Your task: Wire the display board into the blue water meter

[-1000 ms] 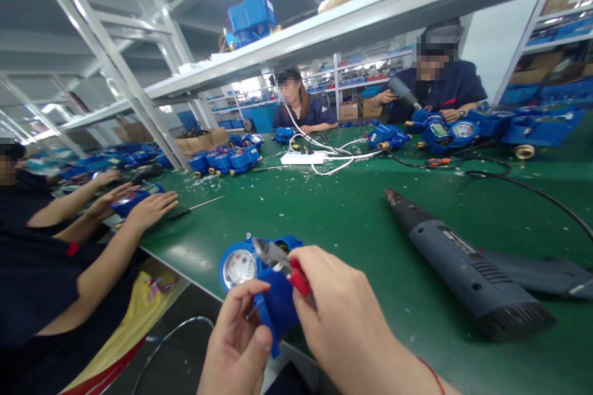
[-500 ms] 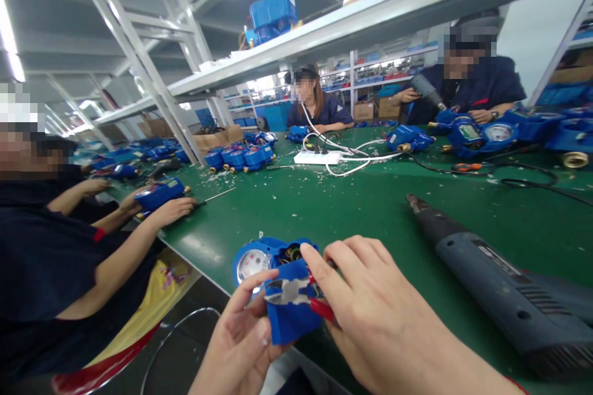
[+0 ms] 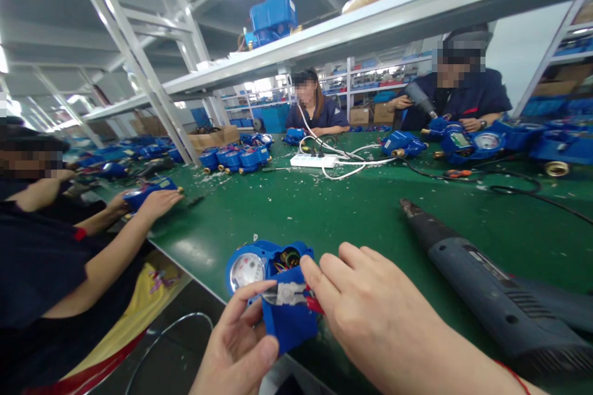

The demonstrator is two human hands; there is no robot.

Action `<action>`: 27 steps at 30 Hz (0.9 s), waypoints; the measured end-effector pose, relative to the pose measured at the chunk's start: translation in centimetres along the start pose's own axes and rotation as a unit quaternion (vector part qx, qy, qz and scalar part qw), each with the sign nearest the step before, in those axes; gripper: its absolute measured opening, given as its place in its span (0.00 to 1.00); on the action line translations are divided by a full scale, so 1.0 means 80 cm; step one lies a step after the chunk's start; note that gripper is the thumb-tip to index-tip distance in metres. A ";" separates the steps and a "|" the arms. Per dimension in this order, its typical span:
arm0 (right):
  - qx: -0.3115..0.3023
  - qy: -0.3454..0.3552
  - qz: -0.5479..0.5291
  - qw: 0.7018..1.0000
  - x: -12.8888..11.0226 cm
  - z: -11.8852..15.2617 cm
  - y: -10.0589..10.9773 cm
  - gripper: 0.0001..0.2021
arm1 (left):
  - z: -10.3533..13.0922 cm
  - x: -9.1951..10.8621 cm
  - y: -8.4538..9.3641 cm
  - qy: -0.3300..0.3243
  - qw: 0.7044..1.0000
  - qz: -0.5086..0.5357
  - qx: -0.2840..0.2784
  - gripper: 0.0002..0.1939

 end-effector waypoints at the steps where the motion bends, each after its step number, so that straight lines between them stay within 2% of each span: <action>1: 0.005 -0.005 -0.009 1.000 0.001 0.000 0.000 0.14 | 0.000 0.000 0.001 -0.002 1.000 -0.001 -0.004 0.27; 4: 0.018 -0.069 -0.073 0.995 0.006 0.003 0.002 0.14 | 0.002 -0.002 0.004 -0.009 1.000 -0.003 -0.023 0.28; 7: 0.005 -0.106 -0.115 0.988 0.007 0.007 0.003 0.14 | 0.005 -0.004 0.005 -0.015 1.000 0.008 -0.025 0.37; 9: -0.006 -0.093 -0.118 0.989 0.005 0.009 0.003 0.15 | 0.007 -0.005 0.004 -0.019 1.000 0.010 -0.021 0.44; 12: 0.010 -0.075 -0.116 0.990 0.000 0.012 0.005 0.15 | 0.009 -0.005 0.002 -0.012 1.000 -0.005 -0.020 0.48; 20: 0.041 -0.026 -0.071 0.996 -0.006 0.014 0.012 0.14 | 0.013 -0.003 -0.002 -0.020 0.999 -0.037 -0.024 0.48; 27: 0.018 0.009 -0.041 0.999 -0.005 0.014 0.019 0.15 | 0.014 -0.003 0.002 -0.033 0.995 -0.086 -0.025 0.49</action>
Point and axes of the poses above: each hand's wrist, its own z-axis away from the middle knuckle, its own y-axis out of the back of the hand, x = y × z, the point moved 3 cm from there along -z, towards the middle knuckle, and after that the axes turned 11 degrees about z, right-handed, at the moved point
